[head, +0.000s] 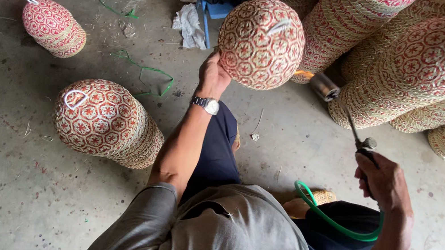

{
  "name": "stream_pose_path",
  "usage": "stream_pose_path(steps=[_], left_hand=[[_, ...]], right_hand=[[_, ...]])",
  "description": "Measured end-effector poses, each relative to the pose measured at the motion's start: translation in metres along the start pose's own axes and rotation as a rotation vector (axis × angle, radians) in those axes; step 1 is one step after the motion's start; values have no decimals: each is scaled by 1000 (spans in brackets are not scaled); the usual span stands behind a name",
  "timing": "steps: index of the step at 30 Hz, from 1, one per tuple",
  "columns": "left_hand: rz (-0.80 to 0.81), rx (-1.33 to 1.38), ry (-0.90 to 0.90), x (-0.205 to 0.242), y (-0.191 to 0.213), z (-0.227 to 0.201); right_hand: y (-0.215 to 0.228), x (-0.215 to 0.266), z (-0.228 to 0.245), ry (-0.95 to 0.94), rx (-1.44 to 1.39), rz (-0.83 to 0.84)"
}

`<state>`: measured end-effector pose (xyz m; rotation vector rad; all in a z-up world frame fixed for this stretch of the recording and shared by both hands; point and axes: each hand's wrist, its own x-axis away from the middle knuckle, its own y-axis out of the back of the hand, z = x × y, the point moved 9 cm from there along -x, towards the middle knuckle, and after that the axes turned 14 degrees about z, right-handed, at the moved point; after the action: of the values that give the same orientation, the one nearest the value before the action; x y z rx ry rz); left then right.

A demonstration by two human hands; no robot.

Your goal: The person uses a handheld blowtorch to apply heat to the surface of woven baskets. They rotate each basket to treat different areas and then place it down before picking up another one.

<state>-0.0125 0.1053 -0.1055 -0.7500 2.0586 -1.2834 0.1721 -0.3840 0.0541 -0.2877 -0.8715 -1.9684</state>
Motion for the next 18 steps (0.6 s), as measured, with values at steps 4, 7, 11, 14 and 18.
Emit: stream_pose_path(steps=[4, 7, 11, 14, 18], left_hand=[[113, -214, 48, 16, -48, -51], [188, -581, -7, 26, -91, -87], [196, -926, -51, 26, -122, -82], [148, -965, -175, 17, -117, -69], [-16, -678, -417, 22, -71, -88]], right_hand=[[18, -11, 28, 171, -121, 9], [24, -15, 60, 280, -96, 47], [11, -17, 103, 367, 41, 93], [-14, -18, 124, 391, 132, 133], [-33, -13, 121, 408, 176, 149]])
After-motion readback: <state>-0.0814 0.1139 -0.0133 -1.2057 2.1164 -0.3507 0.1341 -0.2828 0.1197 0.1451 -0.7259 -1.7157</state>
